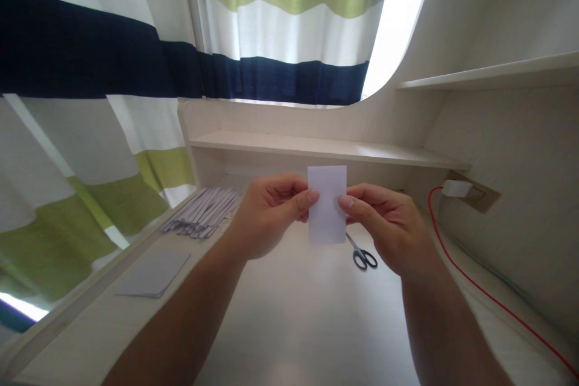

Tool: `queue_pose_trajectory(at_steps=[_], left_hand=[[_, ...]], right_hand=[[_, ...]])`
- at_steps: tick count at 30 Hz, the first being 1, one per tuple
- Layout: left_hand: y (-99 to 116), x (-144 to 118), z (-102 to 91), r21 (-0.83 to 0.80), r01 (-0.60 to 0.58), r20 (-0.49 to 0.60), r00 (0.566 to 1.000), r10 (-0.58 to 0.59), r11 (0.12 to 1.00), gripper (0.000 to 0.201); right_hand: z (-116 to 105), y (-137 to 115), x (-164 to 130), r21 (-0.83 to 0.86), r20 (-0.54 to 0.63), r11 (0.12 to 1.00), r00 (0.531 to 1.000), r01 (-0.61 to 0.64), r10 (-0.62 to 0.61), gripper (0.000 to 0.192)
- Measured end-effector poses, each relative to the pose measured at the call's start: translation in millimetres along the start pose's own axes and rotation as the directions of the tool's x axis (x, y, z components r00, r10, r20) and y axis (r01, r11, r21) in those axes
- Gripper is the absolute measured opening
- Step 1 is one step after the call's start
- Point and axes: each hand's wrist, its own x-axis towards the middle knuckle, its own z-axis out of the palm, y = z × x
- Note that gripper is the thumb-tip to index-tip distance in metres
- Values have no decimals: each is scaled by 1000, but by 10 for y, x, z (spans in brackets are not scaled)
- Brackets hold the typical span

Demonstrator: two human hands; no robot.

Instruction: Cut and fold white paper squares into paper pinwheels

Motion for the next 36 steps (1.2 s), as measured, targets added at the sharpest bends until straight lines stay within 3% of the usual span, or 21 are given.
queue_pose_trajectory(at_steps=[4,14,21,31,36], left_hand=[[-22,25,-30,1,-37,-92,995,37,999,24],[-66,63,-43,-25,-79,-215,974,71,997,27],[-80,67,-34,-23,-123,-240,964,114,992,22],[-89,71,-34,-50,-138,-258,959,120,989,21],[-92,68,-47,-100,-87,-235,970,61,991,21]], right_hand=[[-6,0,-2,10,56,1000,998,-6,5,22],[-10,46,-6,-11,60,1000,998,-15,15,25],[-7,14,-11,-106,70,994,997,36,-28,31],[-18,19,-25,-65,106,998,994,26,-19,27],[-23,41,-23,64,103,996,993,55,-62,18]])
